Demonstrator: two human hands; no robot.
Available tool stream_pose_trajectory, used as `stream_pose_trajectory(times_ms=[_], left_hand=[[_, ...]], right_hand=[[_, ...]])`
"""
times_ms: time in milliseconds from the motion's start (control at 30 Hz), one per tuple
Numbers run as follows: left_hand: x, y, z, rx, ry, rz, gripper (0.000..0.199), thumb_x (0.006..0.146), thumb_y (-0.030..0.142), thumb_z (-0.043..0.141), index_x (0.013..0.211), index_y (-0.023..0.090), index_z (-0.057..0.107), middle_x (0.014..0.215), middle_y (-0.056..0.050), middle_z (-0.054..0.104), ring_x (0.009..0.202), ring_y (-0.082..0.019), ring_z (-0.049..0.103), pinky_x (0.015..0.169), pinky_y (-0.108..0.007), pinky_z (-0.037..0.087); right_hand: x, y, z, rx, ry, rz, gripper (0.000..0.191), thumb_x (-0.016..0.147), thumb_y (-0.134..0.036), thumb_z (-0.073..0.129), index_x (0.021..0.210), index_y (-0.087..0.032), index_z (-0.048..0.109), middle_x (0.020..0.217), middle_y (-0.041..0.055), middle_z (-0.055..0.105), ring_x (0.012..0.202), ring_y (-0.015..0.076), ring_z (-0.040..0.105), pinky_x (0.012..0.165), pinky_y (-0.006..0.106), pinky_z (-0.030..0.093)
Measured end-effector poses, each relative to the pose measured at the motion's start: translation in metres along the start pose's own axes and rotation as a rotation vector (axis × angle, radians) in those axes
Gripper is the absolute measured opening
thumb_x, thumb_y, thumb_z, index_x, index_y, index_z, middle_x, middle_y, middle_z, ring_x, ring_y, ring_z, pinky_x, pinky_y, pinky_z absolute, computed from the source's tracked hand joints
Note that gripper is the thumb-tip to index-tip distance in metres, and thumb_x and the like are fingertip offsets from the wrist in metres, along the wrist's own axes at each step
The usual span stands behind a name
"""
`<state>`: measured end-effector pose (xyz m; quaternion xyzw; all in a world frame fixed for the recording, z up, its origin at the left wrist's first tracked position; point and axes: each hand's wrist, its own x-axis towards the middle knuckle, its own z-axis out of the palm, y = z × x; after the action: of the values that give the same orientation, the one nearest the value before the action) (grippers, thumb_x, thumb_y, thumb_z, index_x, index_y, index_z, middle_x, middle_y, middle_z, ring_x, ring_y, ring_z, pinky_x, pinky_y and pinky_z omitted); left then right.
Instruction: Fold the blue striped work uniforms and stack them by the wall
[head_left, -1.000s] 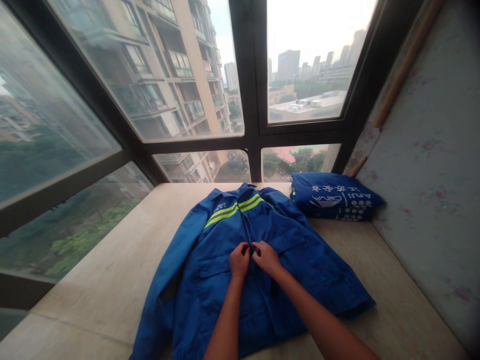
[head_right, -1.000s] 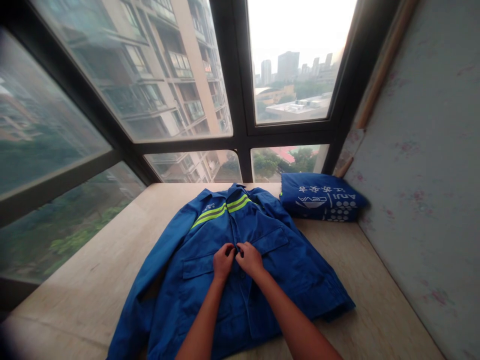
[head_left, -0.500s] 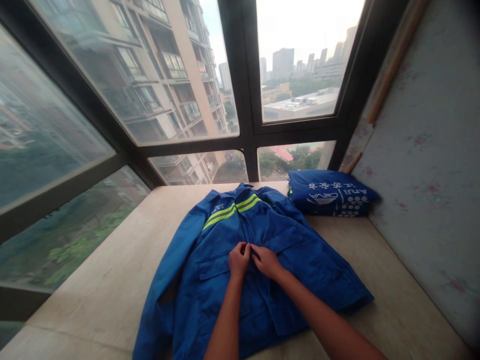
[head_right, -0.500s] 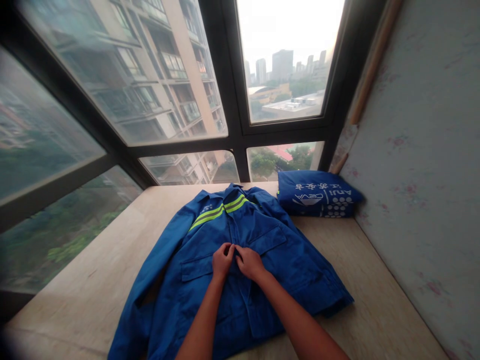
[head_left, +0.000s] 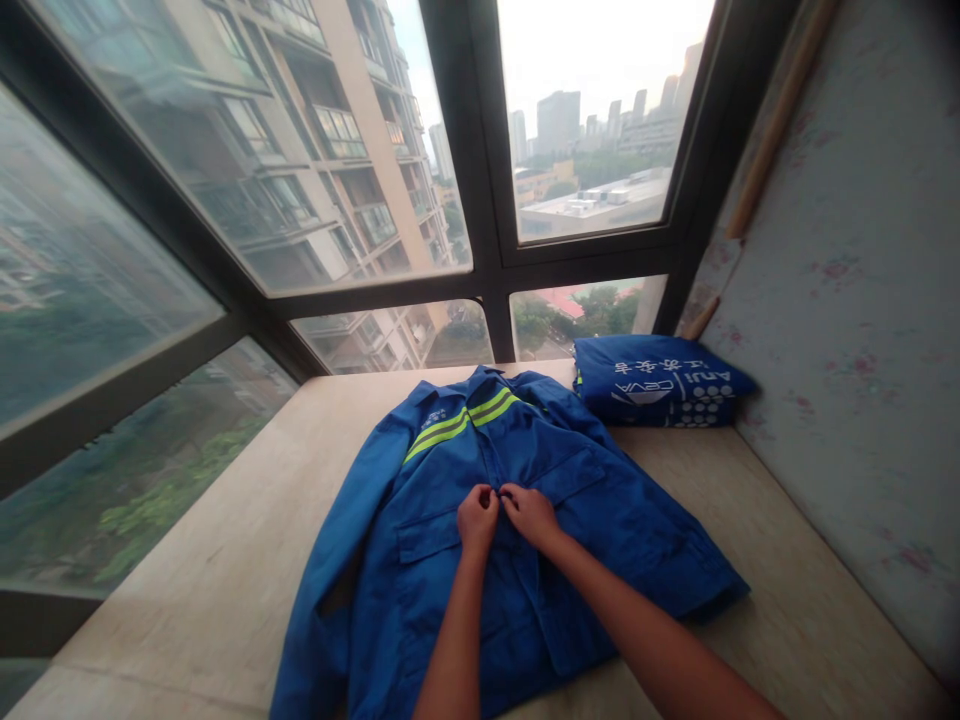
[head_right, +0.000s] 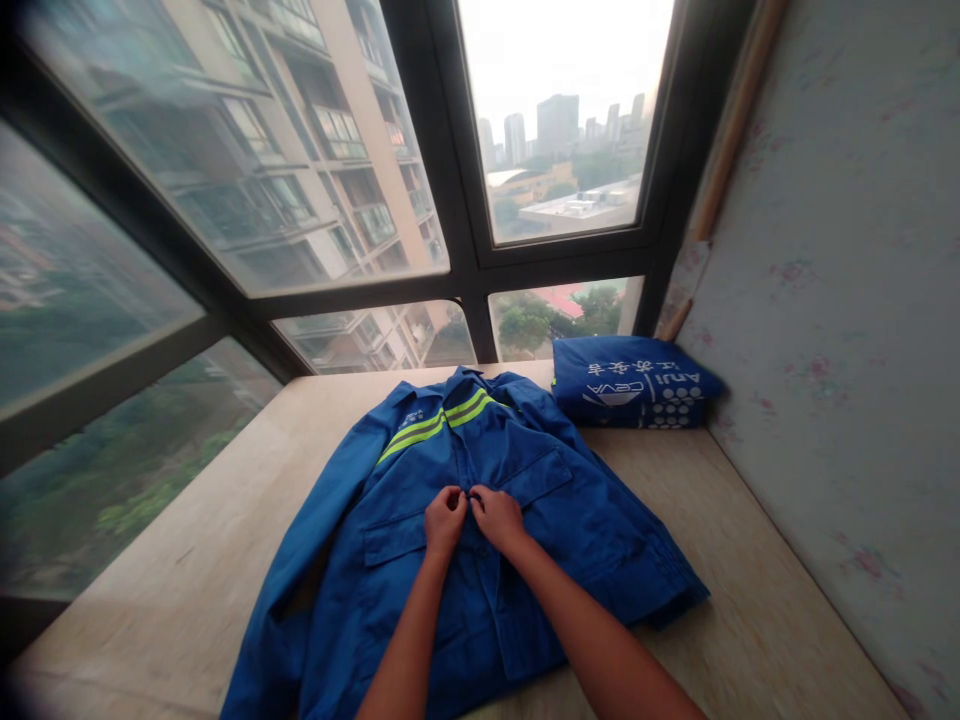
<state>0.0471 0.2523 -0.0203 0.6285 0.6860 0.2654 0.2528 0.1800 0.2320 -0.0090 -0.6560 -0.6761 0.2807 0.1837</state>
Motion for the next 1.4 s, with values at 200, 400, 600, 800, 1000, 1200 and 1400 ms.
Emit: stream_pose_trajectory(times_ms=[200,400,600,800,1000,1200,1400], left_hand=[[-0.003,-0.002,0.002,0.043,-0.005,-0.001,0.019,0.089,0.025,0.054,0.099,0.019,0.069,0.092,-0.004,0.075,0.083,-0.016,0.068,0.072,-0.023,0.044],[-0.003,0.003,0.002,0.138,-0.007,-0.047,0.021,0.092,0.028,0.052,0.103,0.021,0.069,0.096,-0.005,0.075,0.086,-0.017,0.067,0.069,-0.024,0.041],[0.005,0.016,-0.004,0.273,-0.061,-0.090,0.015,0.089,0.031,0.054,0.090,0.026,0.068,0.087,-0.004,0.073,0.081,-0.021,0.065,0.061,-0.027,0.035],[0.003,0.018,-0.014,0.375,-0.058,-0.047,0.015,0.090,0.034,0.054,0.087,0.025,0.066,0.101,-0.006,0.066,0.093,-0.021,0.060,0.065,-0.027,0.037],[-0.001,0.011,-0.011,0.405,-0.045,-0.005,0.017,0.092,0.035,0.051,0.089,0.026,0.065,0.098,-0.004,0.064,0.094,-0.020,0.056,0.064,-0.027,0.034],[-0.007,0.011,-0.009,0.412,-0.005,0.030,0.016,0.094,0.034,0.051,0.091,0.026,0.064,0.098,-0.004,0.063,0.093,-0.020,0.054,0.066,-0.027,0.034],[-0.015,0.010,-0.006,0.412,0.040,0.056,0.017,0.095,0.034,0.048,0.091,0.025,0.062,0.100,-0.005,0.061,0.098,-0.020,0.053,0.071,-0.027,0.037]], right_hand=[[0.014,-0.011,-0.006,-0.153,-0.023,-0.012,0.026,0.097,-0.034,0.047,0.110,-0.025,0.068,0.097,0.0108,0.075,0.093,0.0245,0.072,0.078,0.030,0.047],[0.014,-0.009,-0.009,-0.224,-0.031,-0.061,0.034,0.101,-0.034,0.036,0.107,-0.025,0.068,0.099,0.0107,0.075,0.094,0.0229,0.071,0.080,0.029,0.047],[0.016,-0.005,-0.008,-0.212,0.001,0.002,0.032,0.099,-0.034,0.040,0.108,-0.028,0.070,0.101,0.0071,0.076,0.095,0.0215,0.071,0.077,0.026,0.046],[0.021,-0.003,-0.006,-0.150,-0.001,0.072,0.030,0.096,-0.036,0.045,0.109,-0.031,0.072,0.103,0.0055,0.076,0.098,0.0203,0.070,0.077,0.025,0.046],[0.041,-0.004,-0.010,-0.080,-0.071,0.170,0.023,0.088,-0.032,0.055,0.093,-0.030,0.077,0.094,0.0042,0.077,0.092,0.0197,0.071,0.069,0.023,0.045],[0.052,-0.010,-0.011,-0.101,-0.087,0.210,0.021,0.084,-0.035,0.062,0.094,-0.024,0.076,0.100,0.0106,0.076,0.095,0.0243,0.072,0.070,0.026,0.047],[0.039,-0.008,-0.009,-0.166,-0.050,0.144,0.025,0.092,-0.041,0.053,0.098,-0.026,0.071,0.099,0.0078,0.076,0.096,0.0226,0.071,0.074,0.028,0.047]])
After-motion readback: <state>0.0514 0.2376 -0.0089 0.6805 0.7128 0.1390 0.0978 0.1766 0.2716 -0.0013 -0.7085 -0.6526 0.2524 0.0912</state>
